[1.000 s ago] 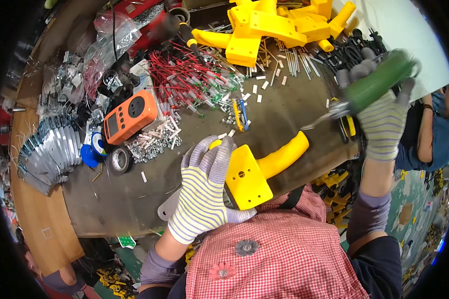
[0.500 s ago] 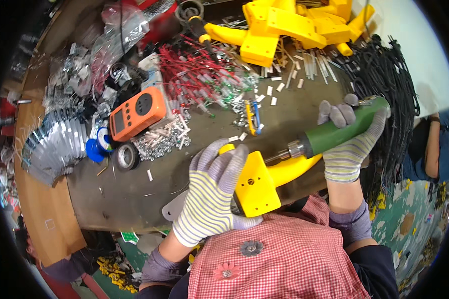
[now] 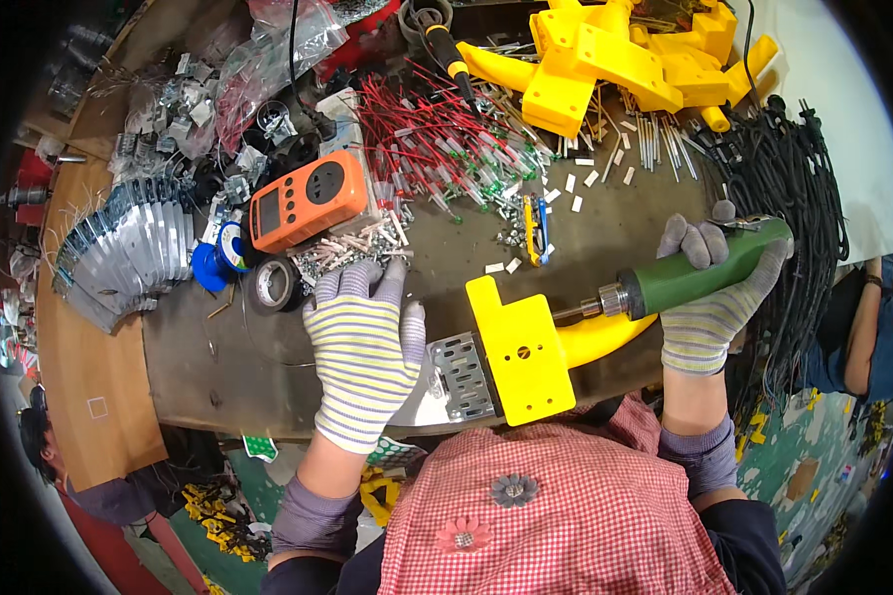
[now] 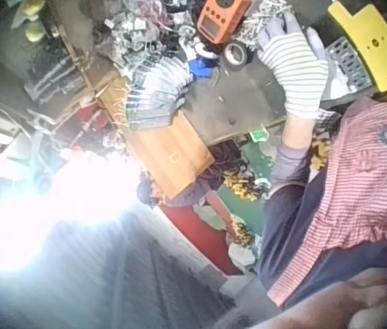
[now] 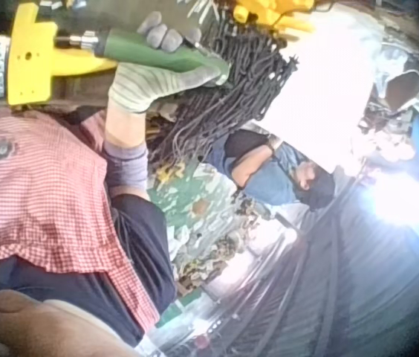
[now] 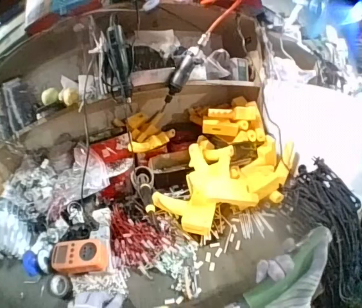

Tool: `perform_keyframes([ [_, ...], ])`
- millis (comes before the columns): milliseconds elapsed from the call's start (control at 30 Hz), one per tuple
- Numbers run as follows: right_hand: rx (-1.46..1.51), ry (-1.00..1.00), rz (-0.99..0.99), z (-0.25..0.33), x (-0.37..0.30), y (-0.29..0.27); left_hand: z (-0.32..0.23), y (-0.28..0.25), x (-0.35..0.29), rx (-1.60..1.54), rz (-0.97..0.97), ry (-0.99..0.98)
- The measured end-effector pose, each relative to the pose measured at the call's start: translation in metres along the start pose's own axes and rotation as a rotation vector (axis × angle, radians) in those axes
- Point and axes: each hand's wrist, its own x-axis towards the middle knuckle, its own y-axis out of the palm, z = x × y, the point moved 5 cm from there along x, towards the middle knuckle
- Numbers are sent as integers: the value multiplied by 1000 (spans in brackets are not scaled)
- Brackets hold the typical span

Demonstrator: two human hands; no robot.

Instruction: Assembling the housing and internal wiring of a yellow handheld electronic device.

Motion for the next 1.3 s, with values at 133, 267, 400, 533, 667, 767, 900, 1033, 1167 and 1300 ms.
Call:
perform_keyframes([
  [133,19,13,39,2,2,-1,2,0,0,-36,143,50],
  [267,4,-24,6,2,2,2,18,-2,10,-97,41,97],
  [400,15,-9,29,3,0,2,16,1,24,17,230,294],
  [533,1,-1,0,1,1,2,14,21,30,278,398,389],
  [667,36,16,51,2,0,2,9,28,37,450,409,238],
  [767,33,4,44,1,-1,7,8,15,34,155,191,156],
  [900,-19,-39,-21,2,-1,8,-5,-2,-5,-477,-4,-172],
  [1033,18,14,32,2,4,4,-17,3,-22,-525,-54,-187],
  [1167,18,8,35,2,5,4,-16,7,-19,-569,-4,-148],
  [1300,95,42,93,1,6,-1,-15,8,-22,-579,2,-161],
])
